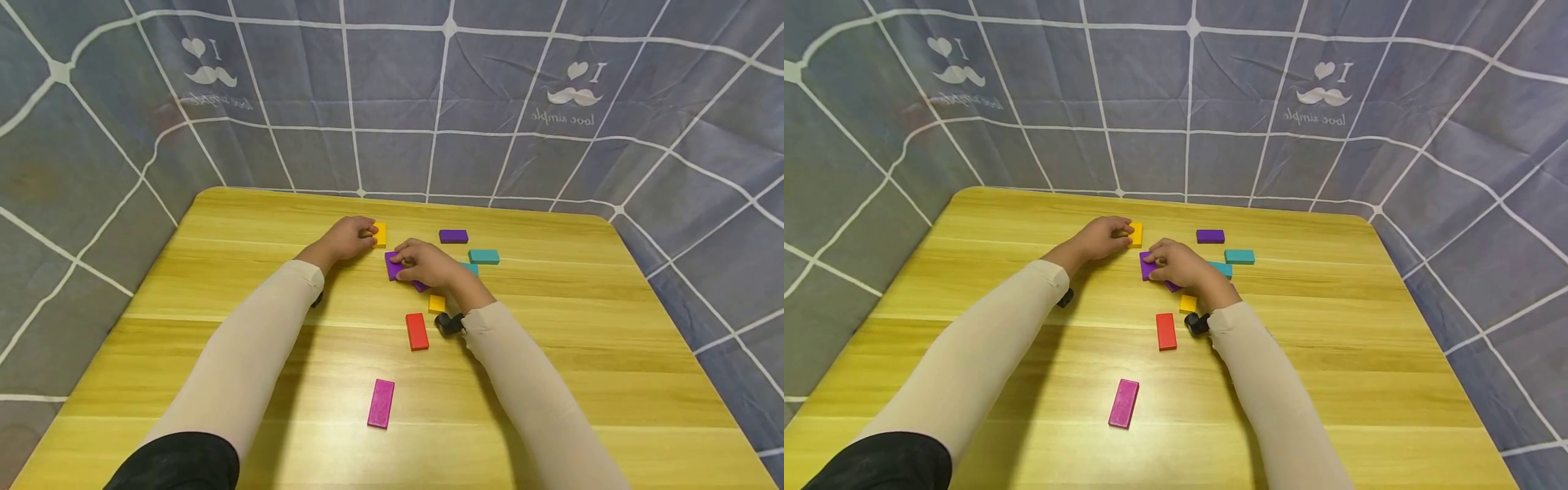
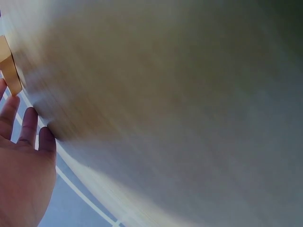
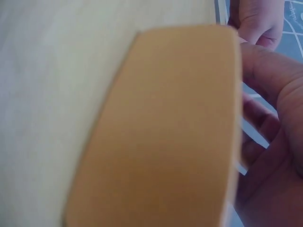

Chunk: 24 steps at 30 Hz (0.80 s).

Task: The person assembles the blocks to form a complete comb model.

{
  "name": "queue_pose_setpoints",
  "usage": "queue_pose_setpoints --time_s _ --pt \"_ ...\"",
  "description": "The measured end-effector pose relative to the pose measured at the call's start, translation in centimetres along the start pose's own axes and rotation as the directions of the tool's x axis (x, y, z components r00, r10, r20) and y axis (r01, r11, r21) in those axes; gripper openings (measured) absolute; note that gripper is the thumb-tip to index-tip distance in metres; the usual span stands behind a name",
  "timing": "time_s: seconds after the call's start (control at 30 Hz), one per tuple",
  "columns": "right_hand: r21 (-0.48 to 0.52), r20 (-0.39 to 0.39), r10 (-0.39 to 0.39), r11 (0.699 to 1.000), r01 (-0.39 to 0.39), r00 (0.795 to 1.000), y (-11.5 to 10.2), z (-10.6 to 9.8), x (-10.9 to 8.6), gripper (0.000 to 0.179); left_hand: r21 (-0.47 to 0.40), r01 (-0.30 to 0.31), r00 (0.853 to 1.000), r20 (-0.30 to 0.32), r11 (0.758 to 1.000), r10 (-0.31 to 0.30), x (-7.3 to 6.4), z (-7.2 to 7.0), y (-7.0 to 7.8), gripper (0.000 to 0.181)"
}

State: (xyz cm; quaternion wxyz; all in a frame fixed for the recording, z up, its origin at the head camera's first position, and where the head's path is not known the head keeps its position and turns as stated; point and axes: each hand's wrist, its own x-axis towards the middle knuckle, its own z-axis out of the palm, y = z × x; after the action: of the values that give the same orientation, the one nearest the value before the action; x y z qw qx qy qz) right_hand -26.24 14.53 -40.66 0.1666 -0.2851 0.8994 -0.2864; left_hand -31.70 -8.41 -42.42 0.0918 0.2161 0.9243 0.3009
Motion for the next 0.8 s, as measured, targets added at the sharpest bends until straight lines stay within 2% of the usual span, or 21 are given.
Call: queue_pose_setpoints --time_s 0.17,0.3,0.5,0.8 --pt "-0.007 -0.011 0.004 1.000 -0.004 1.000 -0.4 0.1 0.1 0.034 0.000 0.007 1.000 0.003 1.000 -0.007 0.0 0.0 -0.1 0.035" --pt "-0.032 0.014 0.001 0.999 -0.001 1.000 -0.7 0.1 0.1 0.037 -0.006 -0.007 1.000 -0.002 1.000 0.007 -0.1 -0.1 0.0 0.035" --pt "-0.086 0.072 -0.011 0.996 0.017 0.997 -0.9 0.3 -0.3 0.042 -0.003 0.010 1.000 0.001 1.000 -0.010 -0.7 0.1 0.5 0.036" --pt "-0.154 0.073 -0.060 0.986 0.070 0.996 -0.8 0.6 -1.1 0.044 0.006 0.035 0.999 0.002 0.999 -0.035 -1.6 0.6 1.4 0.037"
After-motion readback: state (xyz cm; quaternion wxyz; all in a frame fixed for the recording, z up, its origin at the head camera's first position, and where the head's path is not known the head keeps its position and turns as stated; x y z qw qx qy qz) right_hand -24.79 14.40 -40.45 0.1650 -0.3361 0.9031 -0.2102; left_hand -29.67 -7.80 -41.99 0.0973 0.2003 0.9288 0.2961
